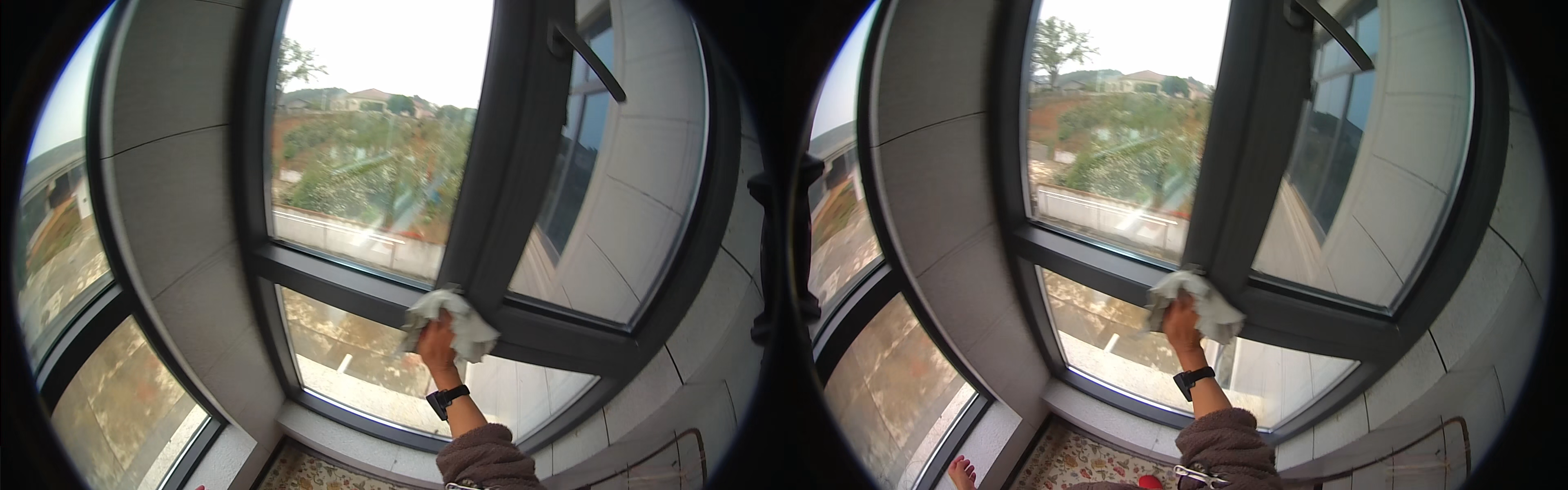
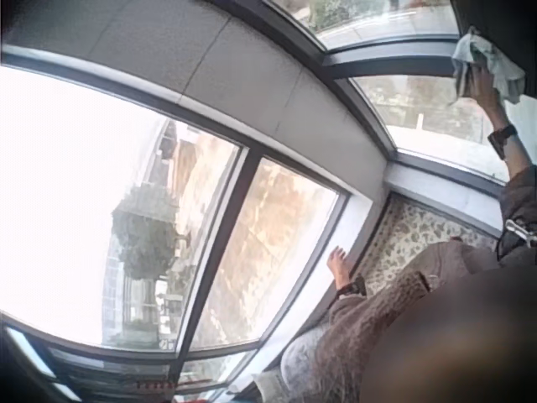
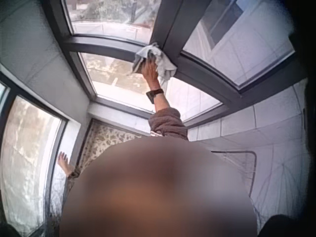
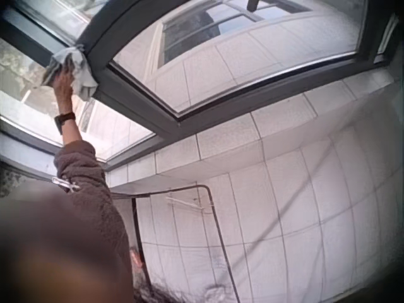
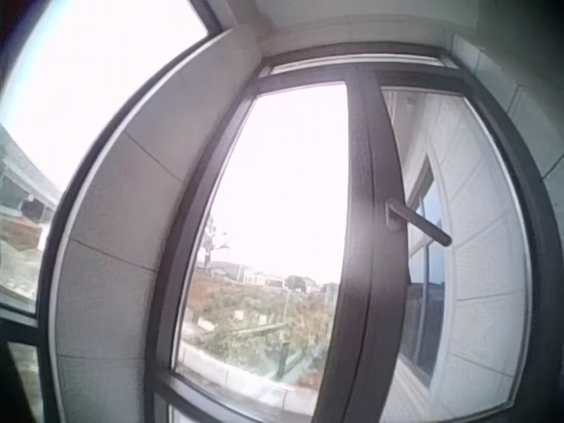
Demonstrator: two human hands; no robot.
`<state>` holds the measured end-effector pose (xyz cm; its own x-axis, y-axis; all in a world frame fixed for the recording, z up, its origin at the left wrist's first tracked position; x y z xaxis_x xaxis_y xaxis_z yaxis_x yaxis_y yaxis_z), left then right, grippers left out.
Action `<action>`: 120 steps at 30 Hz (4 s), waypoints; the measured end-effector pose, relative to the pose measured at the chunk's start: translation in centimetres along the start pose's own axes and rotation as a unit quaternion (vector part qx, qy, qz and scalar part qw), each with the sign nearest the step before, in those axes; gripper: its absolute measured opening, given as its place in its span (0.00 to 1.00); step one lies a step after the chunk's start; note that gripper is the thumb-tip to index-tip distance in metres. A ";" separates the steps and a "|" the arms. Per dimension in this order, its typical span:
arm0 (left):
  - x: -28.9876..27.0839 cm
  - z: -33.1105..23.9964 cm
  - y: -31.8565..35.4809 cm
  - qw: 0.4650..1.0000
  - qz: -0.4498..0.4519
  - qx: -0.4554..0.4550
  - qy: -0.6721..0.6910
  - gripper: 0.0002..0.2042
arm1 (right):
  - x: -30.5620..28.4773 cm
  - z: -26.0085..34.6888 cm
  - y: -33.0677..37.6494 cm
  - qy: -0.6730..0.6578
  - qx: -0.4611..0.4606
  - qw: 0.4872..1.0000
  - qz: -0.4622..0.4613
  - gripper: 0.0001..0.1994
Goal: The person washes a cloth in a utility sink, wrings it out, and then uses it to wipe a window sill in the living room. The person handles the cloth and the window sill directly.
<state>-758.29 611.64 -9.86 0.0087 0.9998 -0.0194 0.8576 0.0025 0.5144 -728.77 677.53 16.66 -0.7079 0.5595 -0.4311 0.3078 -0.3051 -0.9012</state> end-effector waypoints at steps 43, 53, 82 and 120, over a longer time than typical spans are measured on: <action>44.8 -0.6 9.8 0.923 0.344 0.040 -0.170 0.08 | -34.4 -29.6 10.6 -0.011 0.209 0.946 -0.247 0.20; 45.0 -2.5 9.3 0.910 0.369 0.059 -0.181 0.08 | -36.3 -33.0 15.2 -0.027 0.317 0.889 -0.330 0.19; 32.2 -6.2 6.3 0.969 0.234 0.029 -0.076 0.08 | -7.3 -3.9 2.6 0.131 -0.096 0.987 -0.015 0.23; -2.8 -2.8 5.6 0.965 -0.199 -0.030 0.166 0.08 | 16.7 25.2 -18.6 -0.231 -0.267 0.899 0.259 0.34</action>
<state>-754.96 608.91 -4.48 -0.4892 0.8710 0.0453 0.7277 0.3790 0.5717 -762.29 673.14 27.32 -0.5319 0.0321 -0.8462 0.8464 0.0489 -0.5302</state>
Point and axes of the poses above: each hand's wrist, its own y-axis away from the middle knuckle, its own x-axis out of the palm, z = x × y, the point moved 2 cm from there along -y, towards the middle knuckle, and after that the axes turned 6 degrees about -x, right-handed, at the moved point
